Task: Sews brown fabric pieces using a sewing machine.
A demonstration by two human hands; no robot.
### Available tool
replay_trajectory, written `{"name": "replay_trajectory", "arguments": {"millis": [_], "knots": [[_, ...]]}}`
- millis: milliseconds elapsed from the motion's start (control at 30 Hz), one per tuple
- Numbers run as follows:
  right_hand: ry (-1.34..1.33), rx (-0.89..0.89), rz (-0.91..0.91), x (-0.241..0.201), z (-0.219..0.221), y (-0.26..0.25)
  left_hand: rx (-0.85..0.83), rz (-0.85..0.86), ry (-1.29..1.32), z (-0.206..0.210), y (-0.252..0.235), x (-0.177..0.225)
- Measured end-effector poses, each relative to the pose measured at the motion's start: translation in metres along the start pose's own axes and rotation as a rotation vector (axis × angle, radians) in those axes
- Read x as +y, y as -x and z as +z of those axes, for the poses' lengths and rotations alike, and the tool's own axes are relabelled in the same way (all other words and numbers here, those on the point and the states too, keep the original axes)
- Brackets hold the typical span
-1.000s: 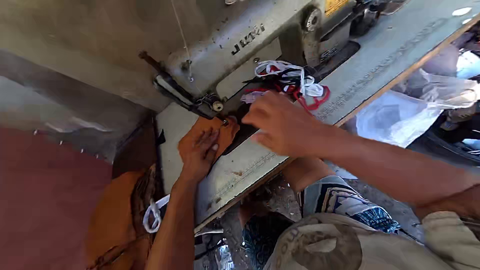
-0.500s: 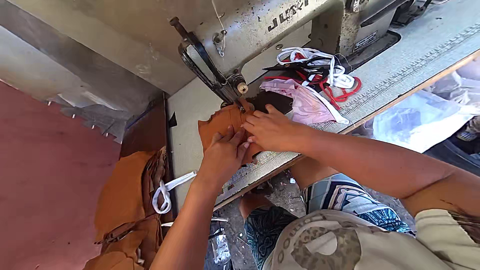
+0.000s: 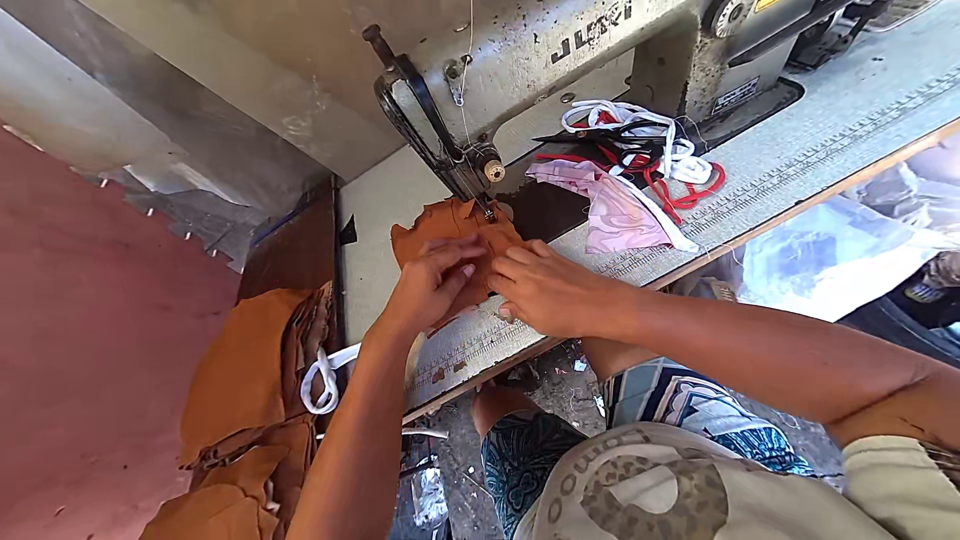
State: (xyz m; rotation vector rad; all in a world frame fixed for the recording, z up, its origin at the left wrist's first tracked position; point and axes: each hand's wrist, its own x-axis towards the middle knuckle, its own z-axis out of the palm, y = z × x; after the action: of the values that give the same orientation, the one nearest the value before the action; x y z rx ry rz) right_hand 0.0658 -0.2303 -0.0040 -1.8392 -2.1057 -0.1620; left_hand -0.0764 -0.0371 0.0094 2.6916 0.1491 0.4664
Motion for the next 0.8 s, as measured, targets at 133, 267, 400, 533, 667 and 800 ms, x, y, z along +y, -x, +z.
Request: {"name": "replay_trajectory", "arguments": {"millis": [133,267,400,533,667,800], "knots": [[0.040,-0.074,0.032,-0.006,0.000,-0.002,-0.033,0.032,-0.012,0.012,0.005,-0.008],[0.071,-0.083,0.045,-0.001,-0.001,-0.005,-0.042,0.036,-0.108,0.013,0.000,-0.009],[0.028,-0.080,0.118,0.011,-0.002,-0.010,-0.055,-0.063,-0.219,0.015,-0.008,-0.002],[0.016,-0.155,0.173,0.027,-0.011,-0.019,-0.065,-0.176,-0.275,0.013,-0.022,0.012],[0.045,-0.246,0.186,0.043,-0.019,-0.031,-0.088,-0.249,-0.359,0.015,-0.035,0.019],[0.070,-0.268,0.257,0.055,-0.020,-0.039,-0.071,-0.314,-0.430,0.020,-0.046,0.023]]}}
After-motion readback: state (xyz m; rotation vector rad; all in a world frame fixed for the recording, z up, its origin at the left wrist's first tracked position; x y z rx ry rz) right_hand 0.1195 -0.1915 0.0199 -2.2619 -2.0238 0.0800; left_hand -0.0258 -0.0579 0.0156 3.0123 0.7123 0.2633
